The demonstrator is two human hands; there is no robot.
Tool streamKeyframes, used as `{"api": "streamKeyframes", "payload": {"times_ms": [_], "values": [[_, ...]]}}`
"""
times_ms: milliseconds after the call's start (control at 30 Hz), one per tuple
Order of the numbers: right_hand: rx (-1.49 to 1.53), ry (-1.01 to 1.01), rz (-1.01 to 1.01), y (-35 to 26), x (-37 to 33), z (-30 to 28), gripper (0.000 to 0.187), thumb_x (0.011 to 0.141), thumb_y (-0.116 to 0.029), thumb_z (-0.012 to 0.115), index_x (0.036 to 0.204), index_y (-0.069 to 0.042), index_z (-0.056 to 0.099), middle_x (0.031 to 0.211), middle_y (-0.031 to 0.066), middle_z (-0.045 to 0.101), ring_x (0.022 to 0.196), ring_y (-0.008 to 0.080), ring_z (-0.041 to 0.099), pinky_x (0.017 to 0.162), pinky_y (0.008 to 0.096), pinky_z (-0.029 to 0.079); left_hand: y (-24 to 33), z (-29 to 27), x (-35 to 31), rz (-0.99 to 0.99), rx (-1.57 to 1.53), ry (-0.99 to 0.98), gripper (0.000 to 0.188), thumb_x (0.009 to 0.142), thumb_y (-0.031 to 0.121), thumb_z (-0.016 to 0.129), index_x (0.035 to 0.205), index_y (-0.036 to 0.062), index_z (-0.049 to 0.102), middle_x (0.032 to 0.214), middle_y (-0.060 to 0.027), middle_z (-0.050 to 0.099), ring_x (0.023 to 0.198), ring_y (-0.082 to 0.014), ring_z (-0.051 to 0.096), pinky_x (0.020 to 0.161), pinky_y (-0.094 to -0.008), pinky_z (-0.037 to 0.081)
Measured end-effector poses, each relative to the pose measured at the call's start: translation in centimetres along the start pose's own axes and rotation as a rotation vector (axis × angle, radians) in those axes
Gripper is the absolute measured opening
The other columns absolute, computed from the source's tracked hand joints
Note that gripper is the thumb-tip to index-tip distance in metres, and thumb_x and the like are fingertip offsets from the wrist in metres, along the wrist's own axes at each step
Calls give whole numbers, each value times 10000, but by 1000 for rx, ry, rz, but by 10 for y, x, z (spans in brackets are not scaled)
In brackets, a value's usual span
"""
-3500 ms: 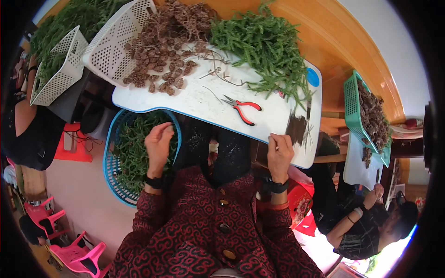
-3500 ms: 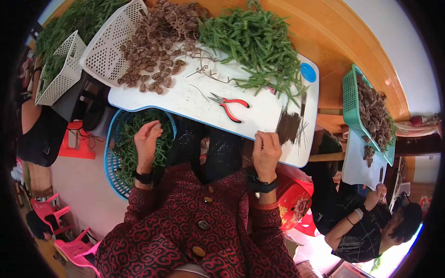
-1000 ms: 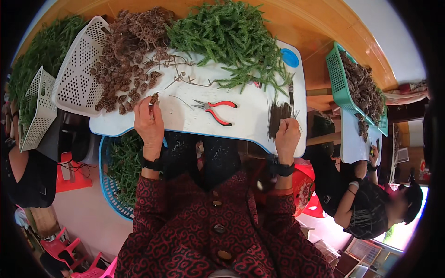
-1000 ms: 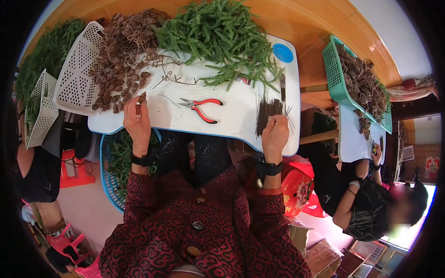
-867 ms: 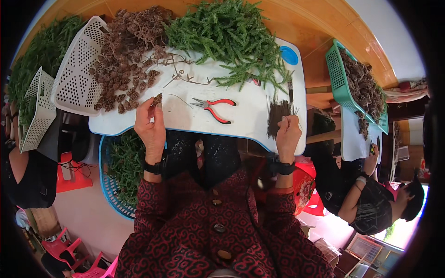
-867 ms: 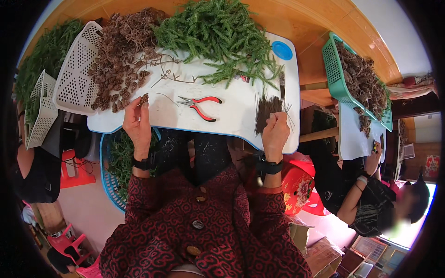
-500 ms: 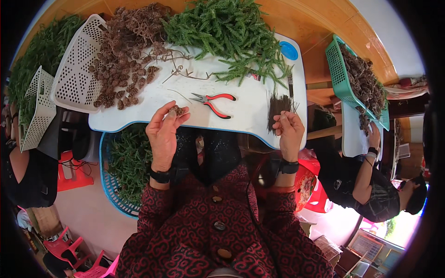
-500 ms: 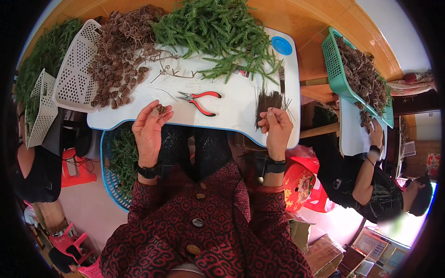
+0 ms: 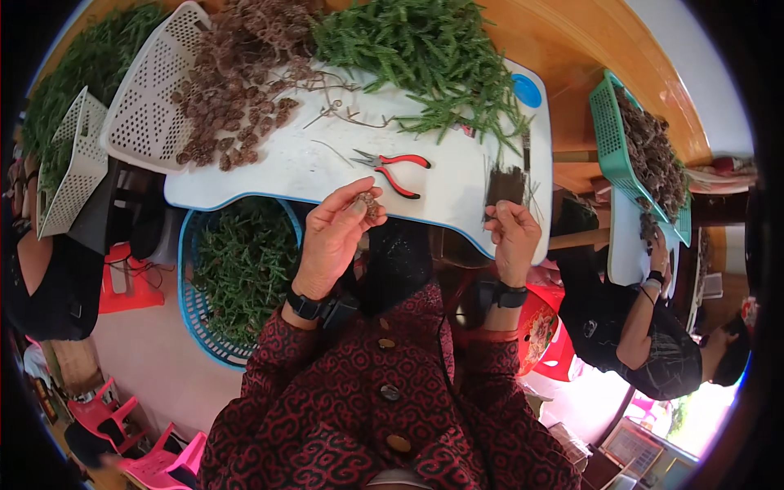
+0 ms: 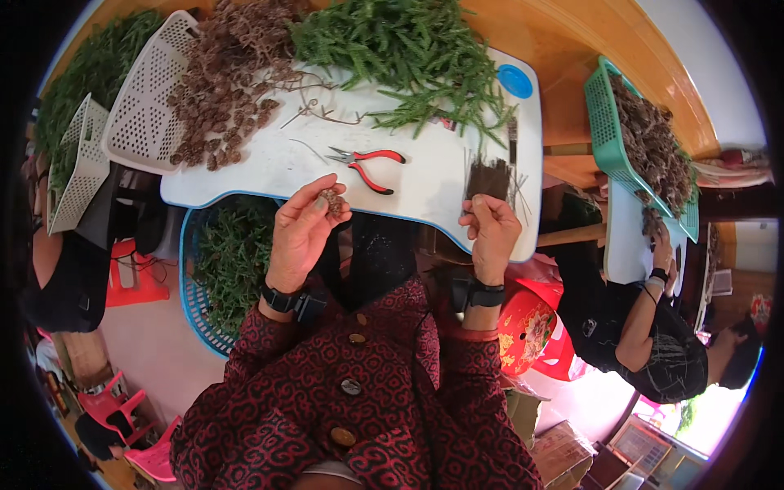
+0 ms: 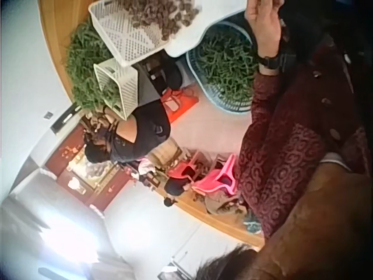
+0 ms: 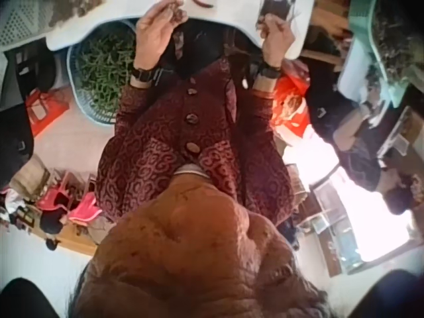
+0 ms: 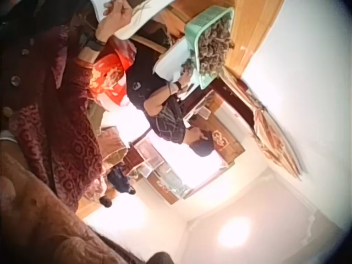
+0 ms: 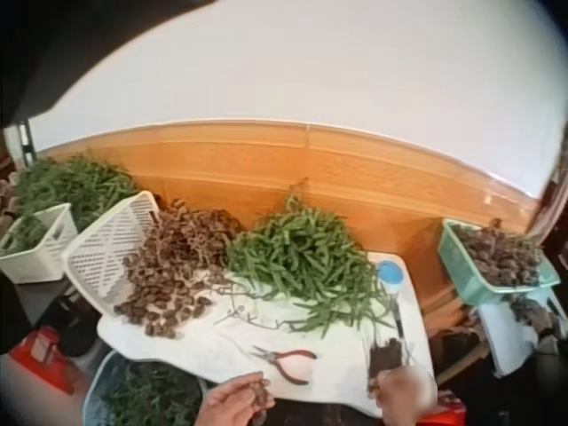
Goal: Cleaning and trimming dried and fresh plant materials using snips at a workstation.
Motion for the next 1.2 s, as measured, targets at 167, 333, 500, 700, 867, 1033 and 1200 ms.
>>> {"api": "streamKeyframes", "payload": {"times_ms": [167, 333, 500, 700, 867, 1033, 1200], "values": [[-70, 30, 45, 2, 2, 1, 119, 907, -92, 689, 939, 18, 660, 809, 115, 708, 532, 86, 591, 432, 180, 359, -4, -4, -2, -37, 9, 9, 338, 1003, 84, 546, 1324, -20, 562, 1196, -129, 635, 976, -183, 649, 893, -339, 536], [-155, 75, -8, -1, 5, -7, 111, 907, -91, 672, 891, 18, 664, 784, 107, 709, 507, 96, 580, 445, 201, 380, -9, -7, -3, -66, 33, 29, 325, 1002, 90, 553, 1306, -23, 574, 1173, -126, 642, 952, -177, 649, 876, -328, 535], [-170, 126, -10, -4, 10, -11, 128, 908, -97, 666, 882, 28, 668, 756, 102, 702, 487, 94, 558, 452, 225, 399, -10, -9, -3, -78, 42, 39, 317, 1001, 90, 555, 1294, -27, 581, 1154, -123, 648, 929, -171, 649, 860, -322, 535], [-283, 139, -93, -4, 18, -14, 121, 893, -105, 688, 877, 15, 687, 734, 79, 690, 480, 72, 525, 436, 201, 360, -11, -11, -2, -85, 56, 47, 316, 1001, 90, 555, 1293, -27, 583, 1144, -120, 653, 917, -170, 650, 854, -319, 534], [-418, 179, -153, -10, 19, -16, 131, 884, -106, 689, 855, 21, 685, 708, 62, 658, 487, 79, 524, 457, 215, 398, -13, -14, -2, -82, 68, 48, 316, 1001, 93, 557, 1293, -26, 584, 1145, -118, 655, 916, -168, 650, 851, -314, 534], [-498, 188, -138, -6, 23, -21, 140, 890, -114, 674, 860, 23, 680, 698, 51, 630, 498, 85, 532, 467, 224, 412, -15, -14, -1, -94, 82, 42, 317, 1002, 97, 558, 1294, -22, 586, 1152, -116, 655, 921, -165, 650, 852, -313, 535], [-539, 182, -149, -5, 22, -20, 124, 920, -110, 640, 905, 13, 653, 733, 63, 646, 506, 83, 533, 473, 223, 420, -15, -14, -2, -107, 70, 47, 323, 1006, 98, 551, 1306, -17, 582, 1159, -119, 653, 928, -162, 649, 857, -314, 536]]}}
Point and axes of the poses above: each hand's wrist, its own x-axis towards the middle knuckle, its own z-axis out of the palm, y = z × x, the point moved 7 cm from there along x, towards the middle knuckle
